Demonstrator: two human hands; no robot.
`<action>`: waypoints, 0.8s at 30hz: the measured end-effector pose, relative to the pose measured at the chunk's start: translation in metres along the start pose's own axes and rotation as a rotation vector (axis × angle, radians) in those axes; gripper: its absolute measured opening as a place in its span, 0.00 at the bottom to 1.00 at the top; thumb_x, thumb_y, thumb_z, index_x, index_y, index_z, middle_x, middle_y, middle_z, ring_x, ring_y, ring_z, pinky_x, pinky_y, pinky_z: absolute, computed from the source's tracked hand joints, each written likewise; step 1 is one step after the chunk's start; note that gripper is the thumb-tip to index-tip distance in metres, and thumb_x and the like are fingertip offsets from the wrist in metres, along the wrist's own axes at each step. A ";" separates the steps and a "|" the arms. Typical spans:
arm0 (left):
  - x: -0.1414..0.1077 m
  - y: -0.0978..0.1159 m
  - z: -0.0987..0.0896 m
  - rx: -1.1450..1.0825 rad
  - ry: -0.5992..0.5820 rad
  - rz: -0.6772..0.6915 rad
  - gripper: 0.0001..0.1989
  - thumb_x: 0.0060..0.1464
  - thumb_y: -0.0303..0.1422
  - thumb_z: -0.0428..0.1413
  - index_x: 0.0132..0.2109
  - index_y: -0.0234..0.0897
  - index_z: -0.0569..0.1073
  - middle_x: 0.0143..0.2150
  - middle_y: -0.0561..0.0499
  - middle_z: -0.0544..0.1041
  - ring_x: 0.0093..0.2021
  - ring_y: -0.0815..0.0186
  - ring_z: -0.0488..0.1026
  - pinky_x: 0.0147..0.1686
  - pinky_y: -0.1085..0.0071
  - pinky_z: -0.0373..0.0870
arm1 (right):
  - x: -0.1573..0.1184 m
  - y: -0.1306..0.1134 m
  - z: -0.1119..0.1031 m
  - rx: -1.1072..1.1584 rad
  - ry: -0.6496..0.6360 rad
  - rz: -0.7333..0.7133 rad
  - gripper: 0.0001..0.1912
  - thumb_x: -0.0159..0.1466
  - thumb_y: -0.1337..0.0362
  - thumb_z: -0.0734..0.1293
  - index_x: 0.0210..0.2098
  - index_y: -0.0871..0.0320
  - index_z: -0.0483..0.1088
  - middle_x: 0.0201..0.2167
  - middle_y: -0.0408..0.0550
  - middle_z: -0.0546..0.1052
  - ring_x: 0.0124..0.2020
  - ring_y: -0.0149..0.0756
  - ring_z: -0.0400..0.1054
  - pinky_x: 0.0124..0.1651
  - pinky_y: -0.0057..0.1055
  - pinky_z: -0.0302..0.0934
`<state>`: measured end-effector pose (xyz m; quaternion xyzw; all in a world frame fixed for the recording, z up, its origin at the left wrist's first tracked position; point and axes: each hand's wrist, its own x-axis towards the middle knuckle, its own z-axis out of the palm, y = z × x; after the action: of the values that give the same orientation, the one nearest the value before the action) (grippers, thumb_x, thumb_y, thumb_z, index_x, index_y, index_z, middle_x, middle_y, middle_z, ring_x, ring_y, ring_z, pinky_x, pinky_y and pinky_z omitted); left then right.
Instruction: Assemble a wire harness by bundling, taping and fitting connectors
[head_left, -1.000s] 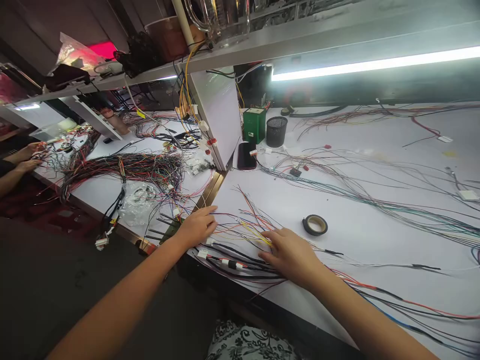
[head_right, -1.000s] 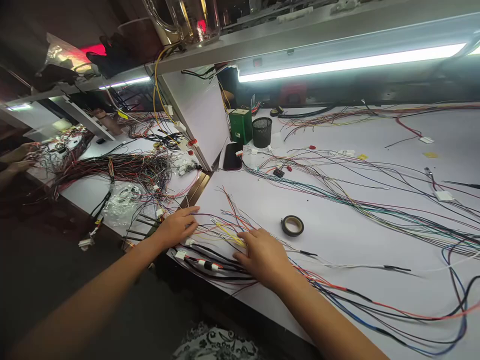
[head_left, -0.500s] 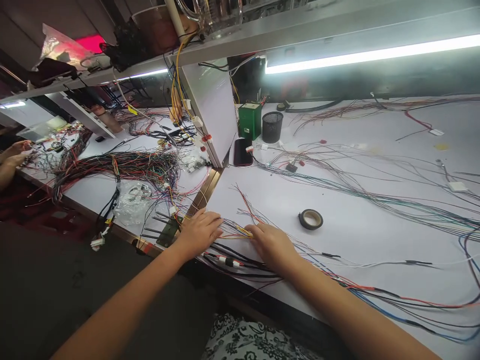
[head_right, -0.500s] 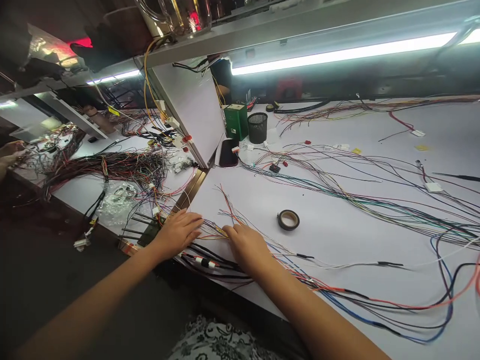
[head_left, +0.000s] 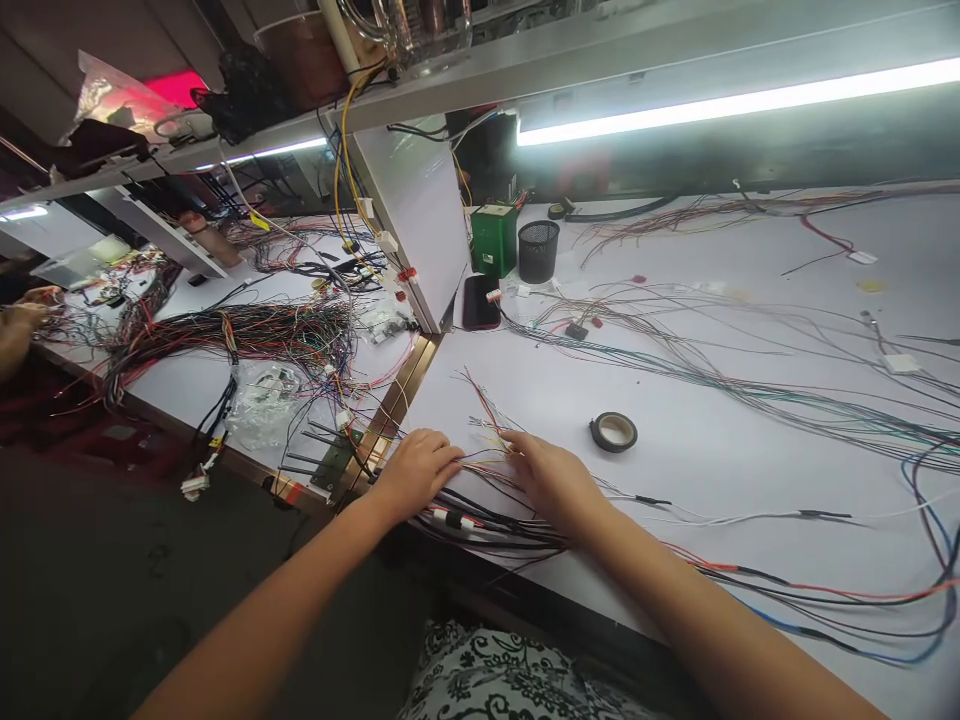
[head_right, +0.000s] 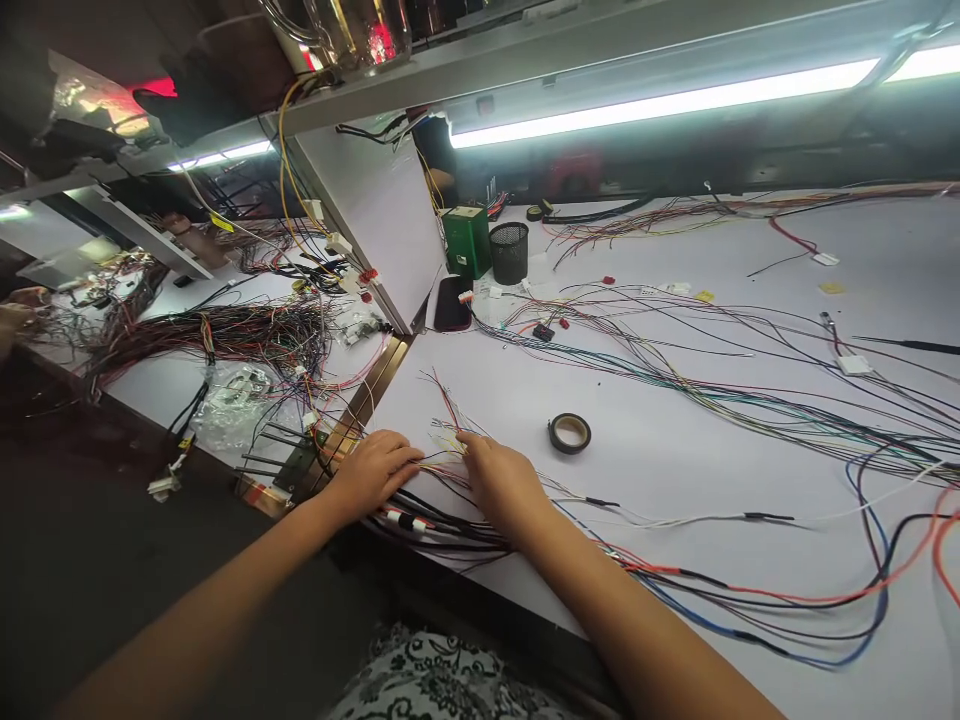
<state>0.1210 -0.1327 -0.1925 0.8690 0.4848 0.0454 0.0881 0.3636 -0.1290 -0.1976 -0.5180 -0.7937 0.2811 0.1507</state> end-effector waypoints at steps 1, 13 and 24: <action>0.001 -0.001 -0.002 -0.035 -0.010 0.005 0.11 0.64 0.37 0.48 0.44 0.40 0.73 0.40 0.48 0.74 0.45 0.60 0.68 0.50 0.61 0.64 | -0.001 0.000 -0.001 0.036 0.002 0.006 0.18 0.68 0.68 0.56 0.56 0.58 0.64 0.46 0.51 0.78 0.43 0.42 0.73 0.41 0.34 0.63; 0.003 -0.012 -0.014 -0.290 0.005 -0.288 0.09 0.61 0.36 0.47 0.37 0.37 0.69 0.36 0.49 0.74 0.39 0.62 0.70 0.41 0.66 0.65 | -0.019 0.020 -0.008 0.186 -0.087 -0.139 0.25 0.63 0.71 0.58 0.59 0.56 0.62 0.50 0.51 0.75 0.46 0.41 0.71 0.47 0.37 0.64; 0.007 -0.012 -0.013 -0.081 -0.002 -0.326 0.07 0.55 0.28 0.46 0.30 0.38 0.67 0.31 0.51 0.71 0.34 0.64 0.68 0.36 0.68 0.64 | -0.030 0.032 -0.003 0.478 -0.026 -0.045 0.17 0.71 0.57 0.53 0.57 0.51 0.59 0.41 0.46 0.78 0.40 0.36 0.73 0.45 0.36 0.65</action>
<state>0.1124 -0.1194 -0.1819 0.7746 0.6171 0.0491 0.1295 0.4007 -0.1457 -0.2131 -0.4462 -0.7177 0.4642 0.2652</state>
